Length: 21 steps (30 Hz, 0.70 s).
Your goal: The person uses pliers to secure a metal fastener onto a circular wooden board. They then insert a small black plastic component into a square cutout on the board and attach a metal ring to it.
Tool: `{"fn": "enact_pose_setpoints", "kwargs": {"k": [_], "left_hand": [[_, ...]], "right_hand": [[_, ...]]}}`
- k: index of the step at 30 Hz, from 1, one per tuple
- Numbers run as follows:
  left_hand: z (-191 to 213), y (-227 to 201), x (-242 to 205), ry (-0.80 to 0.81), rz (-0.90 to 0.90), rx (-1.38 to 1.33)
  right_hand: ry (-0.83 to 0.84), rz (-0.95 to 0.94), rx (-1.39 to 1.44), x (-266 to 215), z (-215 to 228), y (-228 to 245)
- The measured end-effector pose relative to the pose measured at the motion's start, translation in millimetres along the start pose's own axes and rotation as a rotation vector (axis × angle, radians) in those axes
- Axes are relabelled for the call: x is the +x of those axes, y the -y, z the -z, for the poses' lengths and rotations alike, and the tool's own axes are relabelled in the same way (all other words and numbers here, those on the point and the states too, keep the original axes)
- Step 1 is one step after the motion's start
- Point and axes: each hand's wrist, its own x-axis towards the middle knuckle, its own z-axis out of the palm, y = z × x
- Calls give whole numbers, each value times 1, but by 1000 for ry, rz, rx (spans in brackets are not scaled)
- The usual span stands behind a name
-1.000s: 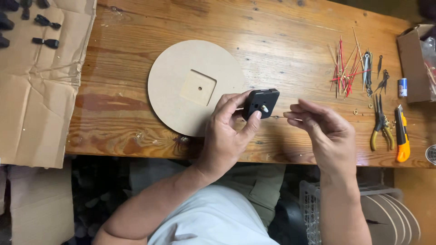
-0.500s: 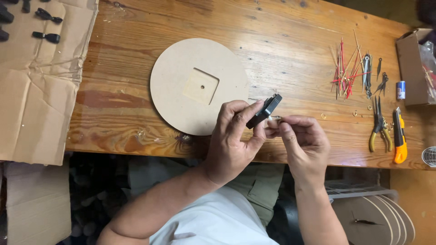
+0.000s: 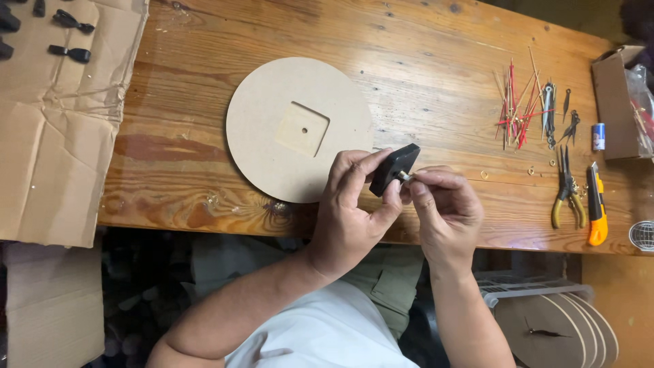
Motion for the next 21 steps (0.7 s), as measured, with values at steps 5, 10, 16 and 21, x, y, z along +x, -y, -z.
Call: {"fn": "enact_pose_setpoints", "kwargs": {"k": [5, 10, 16, 21], "left_hand": [[-1, -2, 1, 0, 76, -57], [-2, -4, 0, 15, 142, -97], [2, -8, 1, 50, 136, -82], [6, -15, 1, 82, 111, -78]], "right_hand": [[18, 89, -120, 2, 2, 0], [57, 182, -218, 5, -2, 12], [108, 294, -345, 11, -2, 21], [132, 391, -432, 14, 8, 14]]}}
